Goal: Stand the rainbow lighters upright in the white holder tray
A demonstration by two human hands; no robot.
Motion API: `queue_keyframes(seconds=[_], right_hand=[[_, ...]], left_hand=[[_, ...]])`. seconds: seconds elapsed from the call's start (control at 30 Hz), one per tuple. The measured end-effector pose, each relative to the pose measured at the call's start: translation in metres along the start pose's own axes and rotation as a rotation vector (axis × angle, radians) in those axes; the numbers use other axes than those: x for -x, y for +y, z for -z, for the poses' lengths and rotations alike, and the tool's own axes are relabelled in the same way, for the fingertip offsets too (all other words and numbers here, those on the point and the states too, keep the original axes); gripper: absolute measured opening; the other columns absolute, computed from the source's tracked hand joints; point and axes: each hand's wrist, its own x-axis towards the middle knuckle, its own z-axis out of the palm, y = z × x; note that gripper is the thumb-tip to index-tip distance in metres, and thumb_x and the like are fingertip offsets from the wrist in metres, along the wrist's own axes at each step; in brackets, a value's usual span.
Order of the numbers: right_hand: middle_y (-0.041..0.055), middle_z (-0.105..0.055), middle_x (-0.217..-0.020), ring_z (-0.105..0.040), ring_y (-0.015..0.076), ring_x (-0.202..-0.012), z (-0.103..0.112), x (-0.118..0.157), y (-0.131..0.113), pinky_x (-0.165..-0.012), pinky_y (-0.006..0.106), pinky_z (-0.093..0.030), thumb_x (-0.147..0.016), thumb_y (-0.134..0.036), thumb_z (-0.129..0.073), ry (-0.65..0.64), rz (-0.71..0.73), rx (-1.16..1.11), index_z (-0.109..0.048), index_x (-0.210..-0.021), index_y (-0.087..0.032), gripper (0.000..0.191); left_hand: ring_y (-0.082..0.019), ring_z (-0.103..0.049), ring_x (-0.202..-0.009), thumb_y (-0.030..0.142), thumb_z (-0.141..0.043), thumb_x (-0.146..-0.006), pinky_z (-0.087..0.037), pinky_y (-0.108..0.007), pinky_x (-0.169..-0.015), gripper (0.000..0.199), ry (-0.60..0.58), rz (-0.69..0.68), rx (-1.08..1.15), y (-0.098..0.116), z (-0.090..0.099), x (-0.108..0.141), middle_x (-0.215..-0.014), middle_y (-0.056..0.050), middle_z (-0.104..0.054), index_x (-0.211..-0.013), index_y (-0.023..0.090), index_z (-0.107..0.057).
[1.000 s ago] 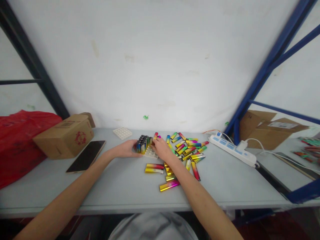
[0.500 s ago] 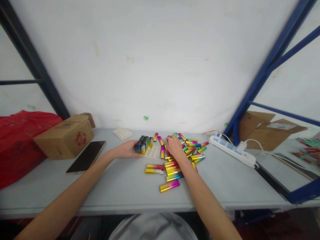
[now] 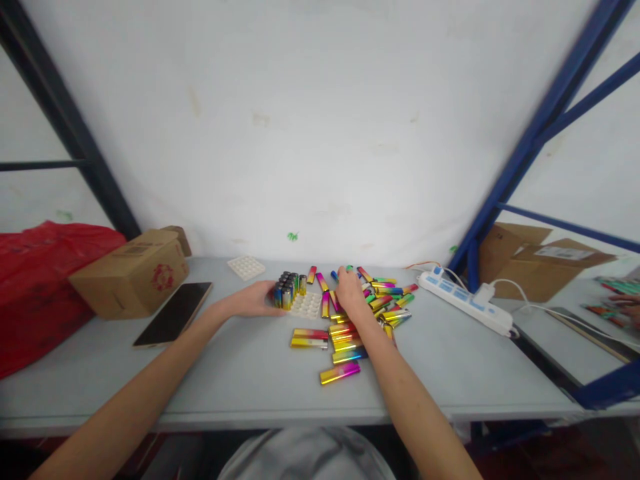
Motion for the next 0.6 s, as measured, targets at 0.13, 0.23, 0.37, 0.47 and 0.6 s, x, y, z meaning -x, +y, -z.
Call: queue_keyframes(seconds=[0.13, 0.23, 0.37, 0.47, 0.6], right_hand=[[0.016, -0.078, -0.109, -0.07, 0.0267, -0.107, -0.004, 0.001, 0.003, -0.097, 0.033, -0.046, -0.088, 0.011, -0.044, 0.069, 0.039, -0.022, -0.067, -0.133, -0.01, 0.055], [0.0185, -0.075, -0.12, -0.068, 0.0282, -0.112, -0.007, 0.001, 0.004, -0.103, 0.037, -0.046, -0.088, 0.008, -0.044, 0.175, 0.063, -0.06, -0.062, -0.142, -0.009, 0.06], [0.0192, -0.071, -0.119, -0.066, 0.0296, -0.114, -0.006, -0.001, 0.002, -0.105, 0.039, -0.048, -0.088, -0.004, -0.053, 0.274, 0.049, -0.23, -0.065, -0.138, -0.008, 0.052], [0.0123, -0.071, -0.103, -0.068, 0.0287, -0.103, -0.002, -0.004, -0.002, -0.099, 0.04, -0.052, -0.084, -0.016, -0.058, 0.27, 0.017, -0.459, -0.071, -0.117, -0.015, 0.036], [0.0001, -0.068, -0.088, -0.066, 0.0195, -0.072, 0.003, -0.003, -0.012, -0.078, 0.035, -0.055, -0.084, -0.034, -0.057, 0.172, -0.03, -0.94, -0.064, -0.104, -0.023, 0.024]], left_hand=[[-0.031, -0.072, -0.096, 0.057, -0.085, -0.071, -0.059, -0.037, -0.081, 0.062, -0.002, 0.001, 0.02, 0.001, 0.0, 0.0, -0.111, -0.011, -0.081, -0.116, 0.017, -0.07], [-0.032, -0.072, -0.097, 0.057, -0.084, -0.071, -0.059, -0.039, -0.082, 0.062, -0.004, 0.004, 0.023, 0.003, 0.001, 0.001, -0.112, -0.01, -0.08, -0.116, 0.017, -0.07], [-0.031, -0.073, -0.098, 0.057, -0.084, -0.071, -0.058, -0.038, -0.083, 0.062, -0.01, 0.009, 0.014, 0.004, 0.001, 0.001, -0.111, -0.008, -0.08, -0.116, 0.017, -0.071], [-0.031, -0.073, -0.097, 0.058, -0.083, -0.072, -0.057, -0.037, -0.083, 0.063, -0.011, 0.019, 0.001, 0.004, 0.001, 0.002, -0.111, -0.009, -0.08, -0.117, 0.016, -0.071], [-0.032, -0.073, -0.1, 0.058, -0.083, -0.072, -0.058, -0.04, -0.087, 0.066, -0.014, 0.016, 0.012, 0.004, 0.001, 0.002, -0.116, -0.012, -0.08, -0.12, 0.014, -0.07]])
